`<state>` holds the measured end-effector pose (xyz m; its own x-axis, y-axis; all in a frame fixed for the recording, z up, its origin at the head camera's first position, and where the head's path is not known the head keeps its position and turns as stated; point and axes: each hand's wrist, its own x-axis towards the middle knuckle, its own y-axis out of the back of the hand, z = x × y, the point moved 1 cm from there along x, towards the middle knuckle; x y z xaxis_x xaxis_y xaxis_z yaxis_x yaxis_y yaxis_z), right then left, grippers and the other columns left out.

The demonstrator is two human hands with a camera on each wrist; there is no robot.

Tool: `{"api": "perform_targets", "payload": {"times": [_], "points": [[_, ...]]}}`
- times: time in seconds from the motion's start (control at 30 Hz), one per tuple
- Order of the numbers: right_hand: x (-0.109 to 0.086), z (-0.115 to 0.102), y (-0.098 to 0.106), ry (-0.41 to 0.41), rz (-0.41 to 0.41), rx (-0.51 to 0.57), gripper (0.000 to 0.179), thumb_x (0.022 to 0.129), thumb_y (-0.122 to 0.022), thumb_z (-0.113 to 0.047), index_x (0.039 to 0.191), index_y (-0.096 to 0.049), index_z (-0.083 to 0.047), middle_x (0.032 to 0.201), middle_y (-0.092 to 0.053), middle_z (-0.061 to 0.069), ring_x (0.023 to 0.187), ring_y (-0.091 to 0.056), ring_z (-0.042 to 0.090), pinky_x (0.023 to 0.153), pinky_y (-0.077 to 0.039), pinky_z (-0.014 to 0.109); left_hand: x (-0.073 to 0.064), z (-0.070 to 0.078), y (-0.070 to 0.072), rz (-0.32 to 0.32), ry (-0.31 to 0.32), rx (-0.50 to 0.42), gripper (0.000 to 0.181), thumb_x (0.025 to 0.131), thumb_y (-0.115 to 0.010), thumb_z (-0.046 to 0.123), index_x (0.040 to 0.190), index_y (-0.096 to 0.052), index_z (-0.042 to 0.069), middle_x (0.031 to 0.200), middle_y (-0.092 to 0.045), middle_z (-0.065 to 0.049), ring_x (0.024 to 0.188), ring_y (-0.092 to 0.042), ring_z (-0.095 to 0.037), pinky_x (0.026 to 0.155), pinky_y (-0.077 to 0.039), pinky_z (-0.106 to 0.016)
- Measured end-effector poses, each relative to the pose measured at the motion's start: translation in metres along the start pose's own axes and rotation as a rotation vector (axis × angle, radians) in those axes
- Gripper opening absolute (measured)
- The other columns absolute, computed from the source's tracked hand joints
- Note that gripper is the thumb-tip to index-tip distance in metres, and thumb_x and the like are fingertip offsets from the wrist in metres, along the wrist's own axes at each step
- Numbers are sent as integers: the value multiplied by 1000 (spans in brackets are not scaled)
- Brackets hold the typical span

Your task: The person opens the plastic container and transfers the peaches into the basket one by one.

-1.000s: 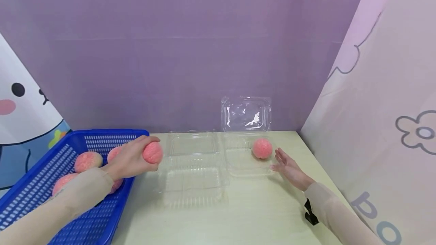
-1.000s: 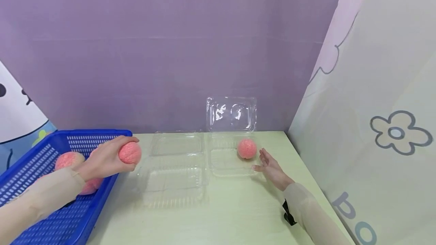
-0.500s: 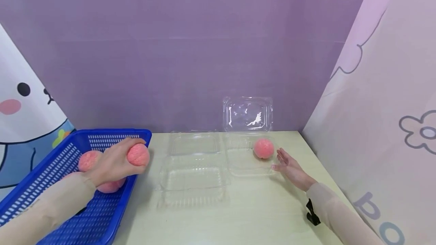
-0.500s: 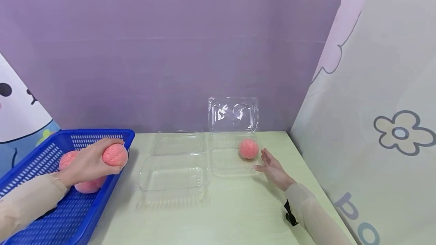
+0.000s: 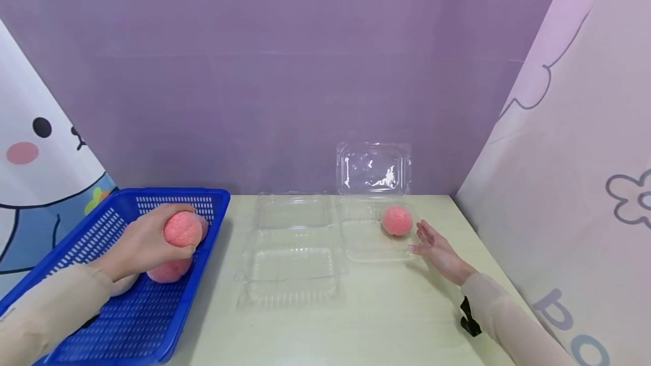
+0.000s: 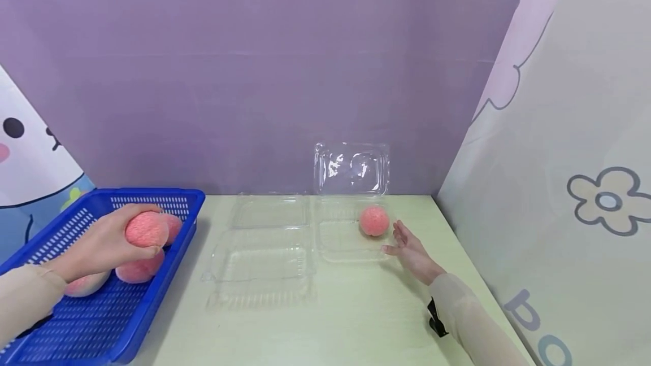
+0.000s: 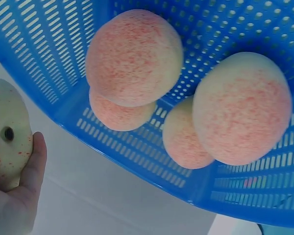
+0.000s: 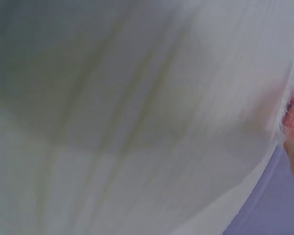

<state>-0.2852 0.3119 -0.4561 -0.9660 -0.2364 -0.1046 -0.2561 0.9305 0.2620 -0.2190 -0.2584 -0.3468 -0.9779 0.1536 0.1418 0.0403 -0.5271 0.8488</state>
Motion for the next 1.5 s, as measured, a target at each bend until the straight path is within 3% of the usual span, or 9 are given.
{"api": "perform_targets", "payload": {"times": [0.13, 0.3, 0.5, 0.63, 0.9, 1.13, 1.33, 1.5], "points": [[1, -2, 3, 3, 4, -19, 92, 87, -59, -12, 144, 13, -4, 153, 8, 15, 139, 4, 36, 111, -7, 51, -5, -4, 4, -13, 17, -43, 83, 66, -77, 47, 132, -39, 13, 128, -46, -15, 108, -48, -34, 79, -49, -55], [3, -2, 5, 1, 9, -34, 91, 88, -58, -14, 145, 12, -4, 153, 7, 15, 140, 3, 36, 112, -7, 51, -10, -12, 8, -8, -1, 44, 91, 66, -73, 57, 135, -36, 10, 130, -44, -19, 111, -45, -39, 80, -46, -60], [1, 2, 2, -6, 2, -29, 92, 87, -59, -15, 145, 12, -4, 153, 7, 15, 140, 3, 36, 111, -7, 52, -16, -28, 10, -1, 4, 83, 90, 66, -74, 53, 133, -38, 4, 128, -44, -25, 109, -46, -44, 79, -44, -63], [3, 3, -1, -6, -7, -13, 92, 87, -59, -14, 144, 12, -4, 153, 7, 15, 140, 4, 36, 112, -7, 51, -24, -43, 11, -16, 49, 106, 93, 65, -75, 53, 132, -38, 2, 125, -45, -27, 106, -47, -46, 76, -45, -62], [7, 0, -5, 12, -13, -37, 89, 89, -57, -15, 145, 11, -5, 153, 7, 14, 140, 2, 35, 112, -7, 50, -39, -68, 25, -113, 186, 103, 106, 67, -71, 58, 142, -23, 1, 132, -35, -30, 108, -39, -48, 74, -43, -65], [5, 1, -2, 6, -19, -34, 91, 88, -58, -16, 145, 12, -4, 153, 7, 15, 140, 3, 36, 112, -8, 51, -51, -88, 26, -137, 204, 113, 102, 66, -72, 57, 134, -30, -8, 120, -46, -33, 94, -54, -41, 66, -50, -54], [3, 0, -1, 9, -14, -41, 93, 87, -59, -19, 145, 12, -5, 153, 7, 14, 140, 2, 36, 111, -8, 52, -61, -108, 24, -120, 179, 132, 95, 67, -74, 52, 130, -35, -7, 117, -49, -33, 92, -56, -39, 64, -50, -52], [-1, 0, 0, 8, -12, -31, 94, 86, -61, -20, 145, 11, -5, 153, 6, 15, 140, 2, 36, 111, -8, 52, -67, -118, 18, -190, 200, 100, 96, 68, -75, 48, 131, -33, -10, 121, -47, -34, 95, -57, -39, 68, -50, -54]]}}
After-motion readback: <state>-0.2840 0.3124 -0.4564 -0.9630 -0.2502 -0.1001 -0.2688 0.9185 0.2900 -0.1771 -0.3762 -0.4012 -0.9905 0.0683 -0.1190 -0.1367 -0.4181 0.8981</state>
